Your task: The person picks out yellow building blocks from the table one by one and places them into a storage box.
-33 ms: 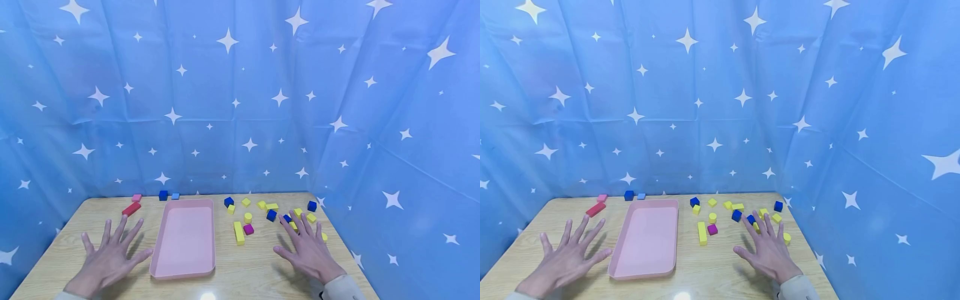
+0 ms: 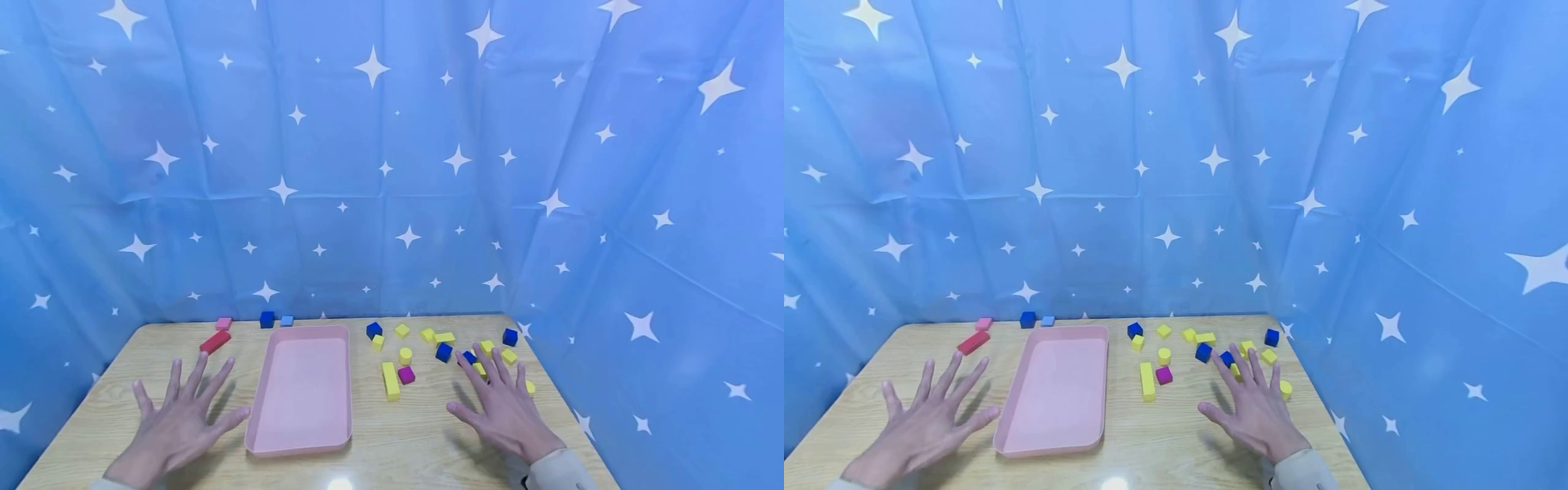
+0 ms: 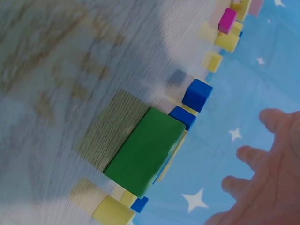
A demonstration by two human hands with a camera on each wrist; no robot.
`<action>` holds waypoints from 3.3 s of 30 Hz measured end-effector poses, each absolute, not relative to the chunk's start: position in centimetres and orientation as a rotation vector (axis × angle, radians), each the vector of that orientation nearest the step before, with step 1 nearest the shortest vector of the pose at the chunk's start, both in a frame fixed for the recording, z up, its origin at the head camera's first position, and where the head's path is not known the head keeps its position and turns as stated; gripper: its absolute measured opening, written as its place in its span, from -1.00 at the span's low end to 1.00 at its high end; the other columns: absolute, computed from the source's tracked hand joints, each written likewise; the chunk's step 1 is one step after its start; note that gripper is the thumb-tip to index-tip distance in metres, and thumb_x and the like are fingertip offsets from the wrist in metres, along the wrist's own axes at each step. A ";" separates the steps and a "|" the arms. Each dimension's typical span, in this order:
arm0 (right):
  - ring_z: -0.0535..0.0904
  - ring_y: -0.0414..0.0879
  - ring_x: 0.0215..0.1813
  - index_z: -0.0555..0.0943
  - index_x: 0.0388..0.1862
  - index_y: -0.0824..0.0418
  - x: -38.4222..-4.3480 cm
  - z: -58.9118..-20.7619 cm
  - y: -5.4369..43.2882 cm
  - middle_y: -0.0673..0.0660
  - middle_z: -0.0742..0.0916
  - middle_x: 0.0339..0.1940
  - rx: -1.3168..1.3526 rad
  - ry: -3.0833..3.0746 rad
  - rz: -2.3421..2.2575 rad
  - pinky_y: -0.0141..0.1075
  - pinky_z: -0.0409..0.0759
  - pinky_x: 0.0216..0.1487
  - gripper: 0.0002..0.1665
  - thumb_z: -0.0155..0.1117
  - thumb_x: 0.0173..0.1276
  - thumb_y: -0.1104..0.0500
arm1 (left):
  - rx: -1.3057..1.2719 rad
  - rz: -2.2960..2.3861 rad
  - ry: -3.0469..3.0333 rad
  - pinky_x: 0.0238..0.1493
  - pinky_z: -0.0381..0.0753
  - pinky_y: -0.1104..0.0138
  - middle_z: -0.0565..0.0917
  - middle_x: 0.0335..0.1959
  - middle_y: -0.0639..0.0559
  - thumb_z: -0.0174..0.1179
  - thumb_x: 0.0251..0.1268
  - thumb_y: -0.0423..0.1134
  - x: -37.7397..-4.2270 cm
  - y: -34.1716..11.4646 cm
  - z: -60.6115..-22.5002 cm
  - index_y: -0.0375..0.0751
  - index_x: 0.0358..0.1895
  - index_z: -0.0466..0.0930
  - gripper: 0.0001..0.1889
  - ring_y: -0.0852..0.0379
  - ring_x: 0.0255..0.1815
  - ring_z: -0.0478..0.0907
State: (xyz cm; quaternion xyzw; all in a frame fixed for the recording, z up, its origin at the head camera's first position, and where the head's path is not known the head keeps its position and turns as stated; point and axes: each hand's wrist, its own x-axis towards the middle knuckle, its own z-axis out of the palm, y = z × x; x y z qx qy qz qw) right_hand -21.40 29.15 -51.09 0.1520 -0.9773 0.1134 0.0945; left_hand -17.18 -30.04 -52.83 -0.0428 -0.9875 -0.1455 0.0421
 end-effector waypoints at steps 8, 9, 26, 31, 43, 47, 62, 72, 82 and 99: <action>0.08 0.55 0.95 0.25 0.97 -0.14 -21.6 -51.6 28.7 0.24 0.26 0.99 0.461 -2.891 0.330 0.90 -0.11 0.70 0.13 0.34 0.61 -0.51 | -0.114 -0.465 -3.032 0.36 -0.84 -0.94 -0.31 0.98 -0.39 0.11 0.61 0.60 -16.9 -30.0 -53.0 0.33 0.99 -0.16 0.10 -0.80 0.88 -0.49; 0.08 0.54 0.95 0.26 0.97 -0.13 -21.6 -51.6 28.6 0.23 0.26 0.99 0.465 -2.891 0.330 0.90 -0.11 0.70 0.13 0.34 0.61 -0.51 | -0.107 -0.466 -3.036 0.36 -0.84 -0.94 -0.31 0.98 -0.40 0.10 0.61 0.60 -16.9 -29.9 -53.1 0.32 0.99 -0.16 0.10 -0.81 0.87 -0.49; 0.28 0.47 0.90 0.17 0.99 -0.21 -21.9 -51.4 24.9 0.21 0.34 0.96 0.532 -2.863 0.420 0.71 0.20 0.79 0.07 0.28 0.70 -0.47 | -0.079 -0.572 -3.057 0.44 -0.24 -1.03 0.03 0.92 -0.54 0.08 0.61 0.62 -18.0 -27.3 -53.0 0.11 0.97 0.06 0.09 -0.90 0.79 0.01; 0.43 0.42 0.82 0.25 0.97 -0.16 -21.6 -51.3 22.6 0.22 0.47 0.88 0.559 -2.871 0.490 0.61 0.48 0.70 0.00 0.25 0.73 -0.45 | -0.104 -0.580 -3.021 0.50 0.14 -0.92 0.23 0.85 -0.55 0.12 0.64 0.58 -18.1 -26.4 -53.0 -0.01 0.96 0.11 0.09 -0.78 0.73 0.30; 0.67 0.14 0.55 0.52 0.80 -0.04 -20.8 -52.0 17.6 0.14 0.66 0.63 0.585 -2.879 0.712 0.24 0.85 0.41 -0.16 0.46 0.67 -0.23 | -0.066 -0.771 -2.944 0.30 0.88 -0.33 0.72 0.46 -0.42 0.32 0.76 0.21 -18.8 -24.7 -53.4 -0.27 0.86 0.28 -0.10 -0.22 0.21 0.81; 0.71 0.00 0.32 0.49 0.83 0.01 -20.8 -51.9 16.1 0.13 0.68 0.55 0.627 -2.908 0.844 0.03 0.88 0.28 -0.17 0.43 0.71 -0.19 | -0.073 -0.850 -2.901 0.08 0.91 -0.01 0.80 0.35 -0.38 0.39 0.74 0.00 -19.2 -24.2 -53.6 -0.39 0.78 0.37 -0.20 0.07 -0.05 0.74; 0.64 -0.38 -0.06 0.53 0.77 0.19 -21.1 -52.4 11.5 0.11 0.77 0.34 0.744 -2.936 1.228 -0.48 0.75 -0.03 -0.21 0.43 0.74 -0.09 | -0.095 -1.057 -2.875 -0.16 0.96 0.30 0.89 0.12 -0.32 0.37 0.60 -0.41 -19.0 -22.6 -53.1 -0.54 0.65 0.49 -0.36 0.08 -0.11 0.89; 0.64 -0.30 -0.16 0.50 0.78 0.30 -20.8 -52.5 11.0 0.11 0.77 0.20 0.623 -2.984 1.291 -0.47 0.73 -0.25 -0.14 0.53 0.57 0.19 | -0.158 -1.063 -2.896 -0.16 0.87 0.38 0.90 0.00 -0.13 0.37 0.56 -0.46 -18.2 -21.5 -52.8 -0.55 0.59 0.52 -0.39 0.22 -0.16 0.80; 0.65 -0.28 -0.17 0.51 0.75 0.37 -19.7 -52.1 11.9 0.15 0.78 0.18 0.597 -3.023 1.299 -0.44 0.73 -0.30 -0.05 0.56 0.38 0.28 | -0.133 -1.123 -2.994 -0.21 0.87 0.33 0.87 0.02 -0.11 0.48 0.40 -0.45 -17.9 -21.0 -52.0 -0.51 0.63 0.43 -0.24 0.12 -0.10 0.81; 0.68 -0.17 -0.20 0.54 0.78 0.17 -17.7 -51.8 13.3 0.04 0.75 0.15 0.463 -3.133 1.390 -0.43 0.72 -0.30 -0.08 0.63 0.48 0.17 | -0.050 -1.448 -2.946 -0.57 0.87 0.22 0.81 0.08 -0.22 0.41 0.46 -0.53 -18.9 -19.8 -51.9 -0.39 0.78 0.32 -0.15 0.09 -0.32 0.81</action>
